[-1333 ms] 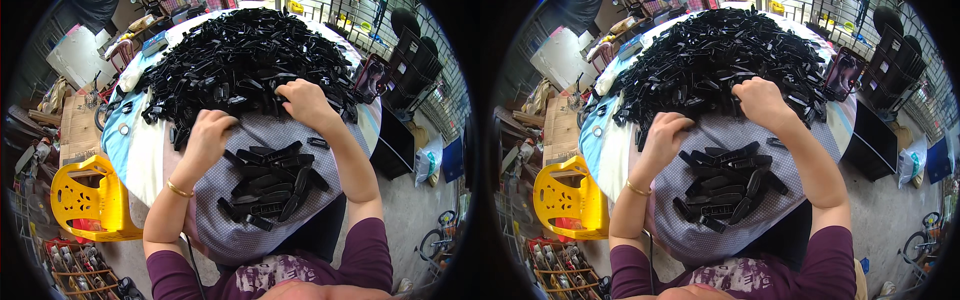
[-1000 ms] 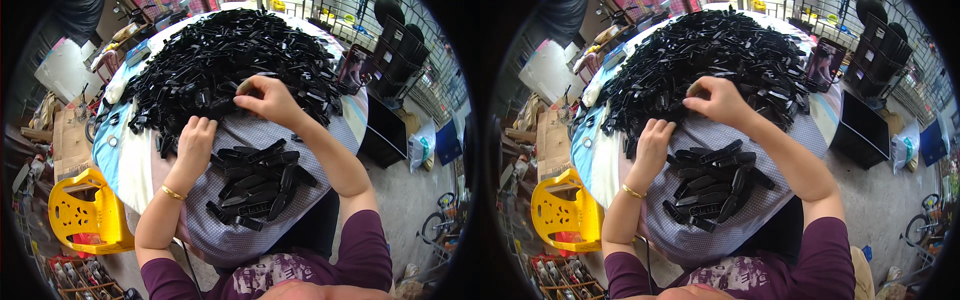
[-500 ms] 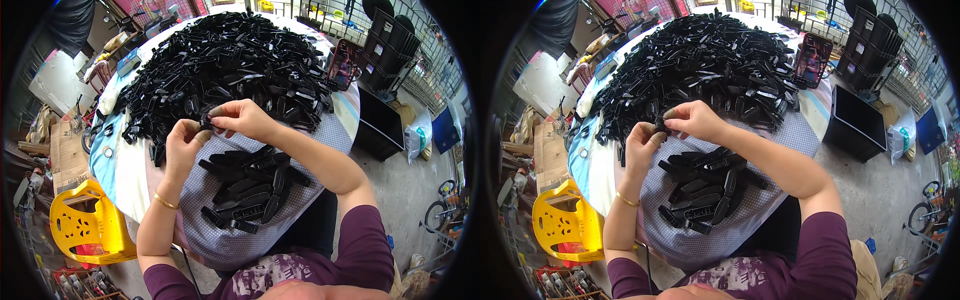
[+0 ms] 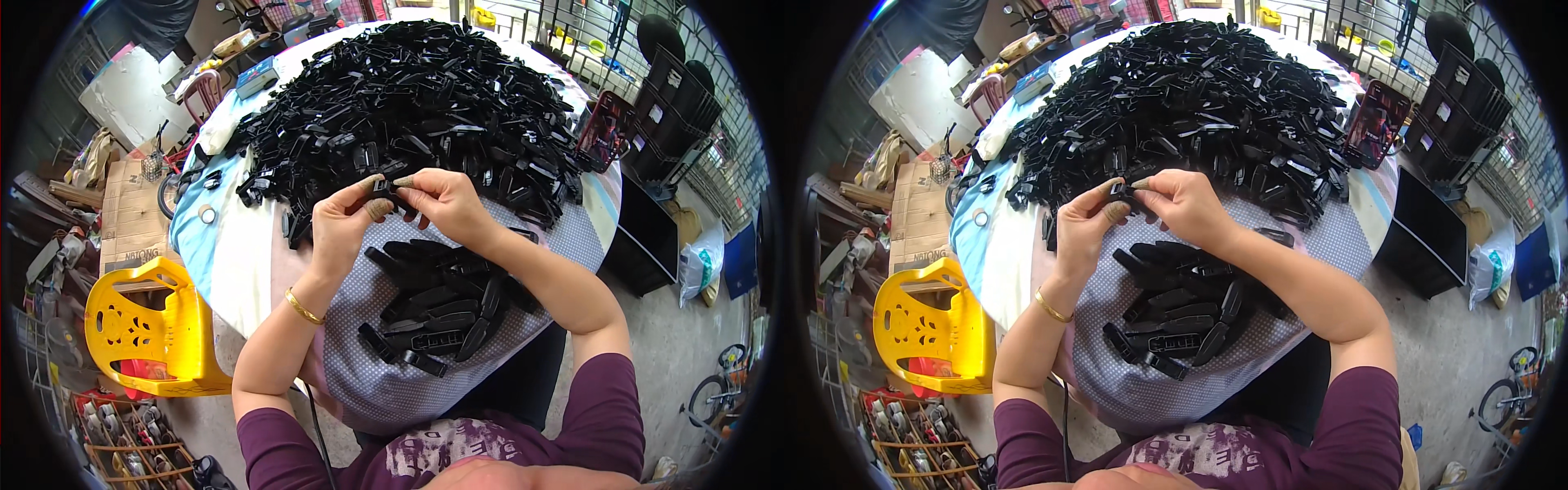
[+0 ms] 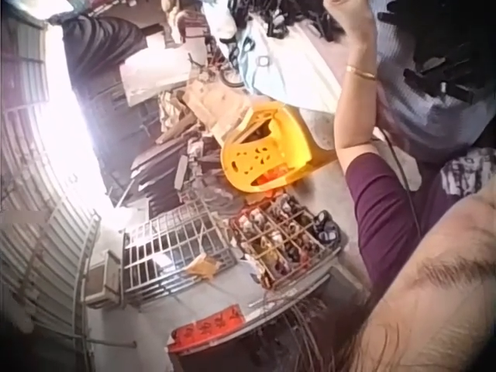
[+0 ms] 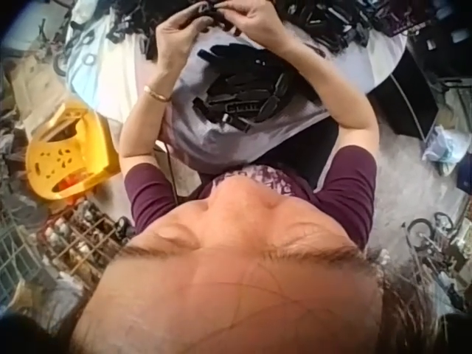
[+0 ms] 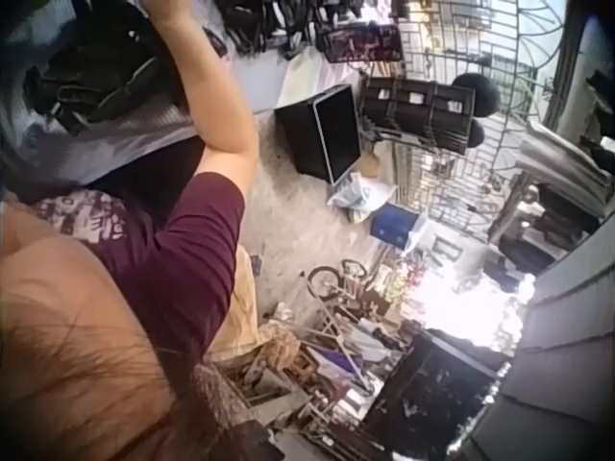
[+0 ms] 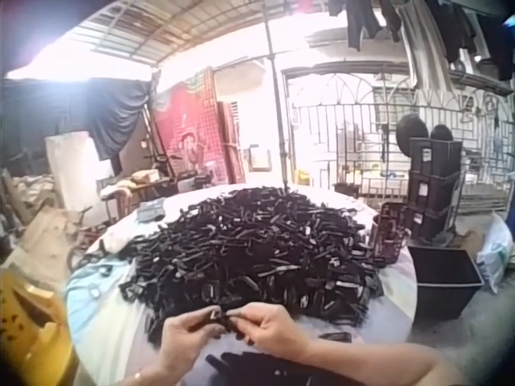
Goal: Assembling small black plastic components by hand.
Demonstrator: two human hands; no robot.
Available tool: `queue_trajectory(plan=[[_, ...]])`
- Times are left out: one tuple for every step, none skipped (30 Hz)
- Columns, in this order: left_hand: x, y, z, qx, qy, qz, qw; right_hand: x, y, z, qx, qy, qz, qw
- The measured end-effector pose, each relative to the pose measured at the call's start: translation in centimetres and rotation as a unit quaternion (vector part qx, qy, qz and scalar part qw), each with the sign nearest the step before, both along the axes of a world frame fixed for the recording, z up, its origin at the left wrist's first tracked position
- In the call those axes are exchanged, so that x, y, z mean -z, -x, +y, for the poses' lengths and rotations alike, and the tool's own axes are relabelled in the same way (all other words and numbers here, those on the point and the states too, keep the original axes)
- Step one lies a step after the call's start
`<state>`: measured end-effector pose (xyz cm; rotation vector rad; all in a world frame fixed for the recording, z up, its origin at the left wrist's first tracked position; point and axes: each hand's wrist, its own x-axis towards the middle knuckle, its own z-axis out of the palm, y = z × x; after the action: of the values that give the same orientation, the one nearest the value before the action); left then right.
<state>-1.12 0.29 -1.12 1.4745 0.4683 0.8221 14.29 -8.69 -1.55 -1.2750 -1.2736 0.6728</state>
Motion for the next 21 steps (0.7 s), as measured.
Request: queue_trajectory(plan=[[-0.1,0.0,-0.1,-0.008,-0.030,0.011,0.999,0.3,0.2,0.0,0.013,-0.029,-0.016,0.999],[0.0,-0.2,-0.2,-0.007,-0.030,0.010,0.999,0.4,0.2,0.0,0.026,-0.057,-0.032,0.998],[0.1,-0.1,-0.2,-0.002,-0.016,0.011,1.000,0.4,0.4,0.0,0.024,-0.058,-0.032,0.998],[0.2,0.0,-0.3,0.004,-0.002,0.012,1.000,0.2,0.5,0.0,0.043,-0.098,-0.102,0.989],[0.2,0.0,-0.4,0.003,-0.003,0.012,1.000,0.1,0.6,-0.1,0.061,-0.137,-0.172,0.974],[0.3,-0.1,-0.5,0.010,0.013,-0.007,1.000,-0.1,0.6,-0.2,0.061,-0.137,-0.172,0.973],[0.4,-0.2,-0.5,0.018,0.029,-0.025,0.999,-0.2,0.7,-0.2,0.084,-0.166,-0.213,0.959],[0.5,-0.3,-0.6,0.019,0.029,-0.025,0.999,-0.3,0.7,-0.2,0.106,-0.194,-0.252,0.942],[0.7,-0.4,-0.6,0.029,0.042,-0.047,0.998,-0.2,0.8,-0.2,0.109,-0.193,-0.253,0.942],[0.8,-0.6,-0.6,0.039,0.055,-0.069,0.995,-0.2,0.9,-0.2,0.114,-0.195,-0.257,0.940],[0.8,-0.6,-0.5,0.042,0.056,-0.068,0.995,-0.2,1.0,-0.3,0.120,-0.197,-0.261,0.938],[0.7,-0.4,-0.1,0.058,0.085,-0.082,0.991,-0.6,1.0,-0.4,0.097,-0.136,-0.203,0.965],[0.5,-0.2,0.4,0.073,0.114,-0.096,0.986,-0.6,0.8,-0.3,0.100,-0.135,-0.202,0.965],[0.1,0.1,0.7,0.092,0.112,-0.097,0.985,-0.7,0.5,-0.2,0.072,-0.068,-0.192,0.976],[-0.3,0.1,0.5,0.105,0.118,-0.114,0.981,-0.8,0.1,-0.1,0.044,-0.001,-0.182,0.982],[-0.3,0.0,0.4,0.105,0.085,-0.101,0.986,-0.1,-0.2,0.2,0.007,-0.020,-0.136,0.990],[-0.3,-0.1,0.3,0.105,0.052,-0.088,0.989,0.0,-0.3,0.0,0.009,-0.019,-0.137,0.990],[-0.4,0.0,0.2,0.105,0.052,-0.088,0.989,-0.2,-0.2,-0.1,-0.015,-0.005,-0.160,0.987],[-0.4,0.1,0.2,0.109,0.043,-0.090,0.989,-0.4,0.0,-0.3,-0.038,0.008,-0.182,0.982],[-0.4,0.2,0.1,0.113,0.034,-0.093,0.989,-0.4,0.3,-0.4,-0.019,-0.024,-0.175,0.984],[-0.4,0.2,0.1,0.114,0.035,-0.092,0.989,-0.4,0.4,-0.6,-0.018,-0.024,-0.175,0.984]])
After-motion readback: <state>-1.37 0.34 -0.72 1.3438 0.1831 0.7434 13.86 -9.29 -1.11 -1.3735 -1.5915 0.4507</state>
